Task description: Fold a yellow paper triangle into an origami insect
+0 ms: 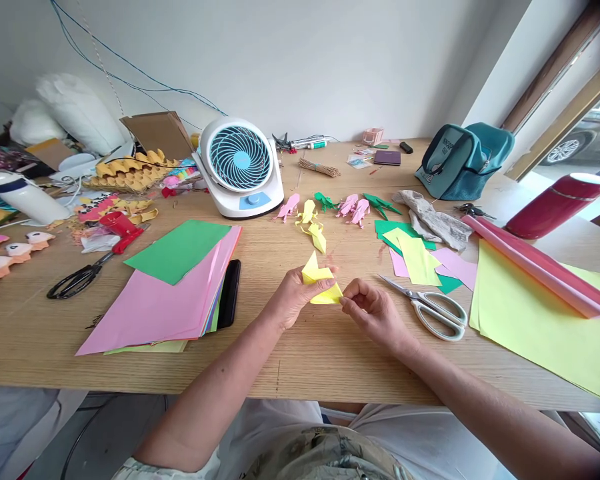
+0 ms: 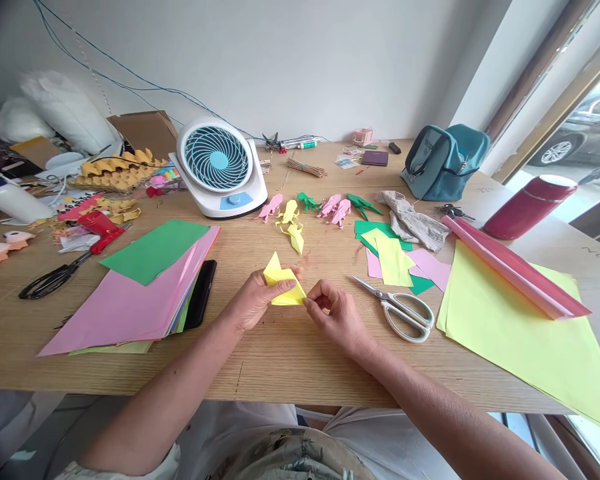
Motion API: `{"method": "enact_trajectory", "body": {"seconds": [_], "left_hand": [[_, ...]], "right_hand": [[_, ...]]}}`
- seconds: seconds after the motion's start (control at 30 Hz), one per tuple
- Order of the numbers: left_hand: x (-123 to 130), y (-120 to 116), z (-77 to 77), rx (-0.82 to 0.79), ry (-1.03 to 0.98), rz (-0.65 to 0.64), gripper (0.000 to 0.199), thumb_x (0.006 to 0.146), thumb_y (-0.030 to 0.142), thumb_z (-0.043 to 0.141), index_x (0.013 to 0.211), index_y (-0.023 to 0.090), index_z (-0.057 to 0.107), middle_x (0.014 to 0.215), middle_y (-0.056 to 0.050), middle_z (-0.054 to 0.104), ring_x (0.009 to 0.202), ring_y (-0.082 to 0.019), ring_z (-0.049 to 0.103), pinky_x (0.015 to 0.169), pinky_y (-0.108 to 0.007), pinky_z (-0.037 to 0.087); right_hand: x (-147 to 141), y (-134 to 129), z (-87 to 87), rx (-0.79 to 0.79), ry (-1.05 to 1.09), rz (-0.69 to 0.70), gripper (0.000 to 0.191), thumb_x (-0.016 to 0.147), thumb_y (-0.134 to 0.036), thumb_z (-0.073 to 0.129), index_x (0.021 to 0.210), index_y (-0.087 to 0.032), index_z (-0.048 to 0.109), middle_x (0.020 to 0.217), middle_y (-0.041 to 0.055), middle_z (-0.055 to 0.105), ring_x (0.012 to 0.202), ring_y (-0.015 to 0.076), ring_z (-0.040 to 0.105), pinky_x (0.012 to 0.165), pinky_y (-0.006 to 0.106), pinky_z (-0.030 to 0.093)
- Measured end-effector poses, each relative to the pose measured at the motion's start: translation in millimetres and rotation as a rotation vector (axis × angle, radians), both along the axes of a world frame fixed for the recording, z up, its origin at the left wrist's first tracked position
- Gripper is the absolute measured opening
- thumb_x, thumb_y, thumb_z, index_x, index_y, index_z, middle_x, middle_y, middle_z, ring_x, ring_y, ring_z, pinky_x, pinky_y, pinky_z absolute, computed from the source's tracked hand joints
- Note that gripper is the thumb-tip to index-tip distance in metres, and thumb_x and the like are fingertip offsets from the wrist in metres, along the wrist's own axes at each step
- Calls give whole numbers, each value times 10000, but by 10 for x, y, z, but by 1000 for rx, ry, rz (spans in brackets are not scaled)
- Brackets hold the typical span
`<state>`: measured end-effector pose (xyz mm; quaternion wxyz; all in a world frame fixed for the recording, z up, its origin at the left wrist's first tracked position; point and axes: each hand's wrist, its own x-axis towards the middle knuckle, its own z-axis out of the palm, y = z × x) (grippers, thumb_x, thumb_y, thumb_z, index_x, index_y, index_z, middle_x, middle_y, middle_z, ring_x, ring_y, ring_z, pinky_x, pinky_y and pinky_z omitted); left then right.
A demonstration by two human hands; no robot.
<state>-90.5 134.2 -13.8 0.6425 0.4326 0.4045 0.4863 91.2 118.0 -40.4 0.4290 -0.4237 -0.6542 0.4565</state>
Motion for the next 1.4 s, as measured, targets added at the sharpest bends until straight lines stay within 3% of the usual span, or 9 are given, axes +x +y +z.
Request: {"method": "enact_trajectory", "body": {"seconds": [0.2,0.33,0.57,0.73,0.93,1.2,1.4], "left_hand": [[-121,110,-9,-19,5,-23,398,662,484,857,808,130,747,772,-36,716,712,-146,640,709,-266,492],[-151,160,-23,-33,56,-70,433,608,426,898,883,133,738,798,-22,714,691,-120,631,676,-233,465],[-118,220,-187,-17,142,-90,462,574,403,908,869,152,657,731,25,675,635,-94,608,606,-195,443],[-105,214,-208,-56,131,-157,451,575,434,902,826,140,670,723,9,679,616,-102,609,615,-216,455],[-80,175,-157,-80,91,-193,490,526,414,933,852,137,693,759,-9,705,652,-119,630,642,-228,467],[-47,188,-196,-26,12,-49,451,540,400,920,836,159,679,731,38,664,638,-93,591,641,-217,466],[-31,173,-213,-11,149,-152,428,578,354,893,878,134,681,738,15,675,622,-99,591,603,-213,451]], "right_hand": [[-11,-6,2,-125,45,36,338,793,-503,711,718,-221,539,633,-14,567,582,135,486,530,265,360],[-19,-61,22,-167,-90,136,250,817,-387,675,714,-207,538,619,-38,509,563,113,423,509,252,309],[-20,-81,22,-6,-312,156,186,802,-265,625,653,-203,531,692,-16,537,614,120,466,545,254,338],[-24,-86,21,44,-377,163,193,791,-231,613,629,-206,512,669,-24,512,590,115,439,558,266,331],[-54,-115,-9,10,-336,150,178,832,-257,586,667,-205,545,666,-17,522,614,128,451,565,267,341],[-36,-108,-10,-117,-249,152,193,814,-369,655,754,-203,576,673,-25,558,603,125,471,551,257,344],[-19,-64,18,-157,-208,92,337,874,-504,558,767,-186,583,632,-30,500,561,114,391,516,256,294]]}}
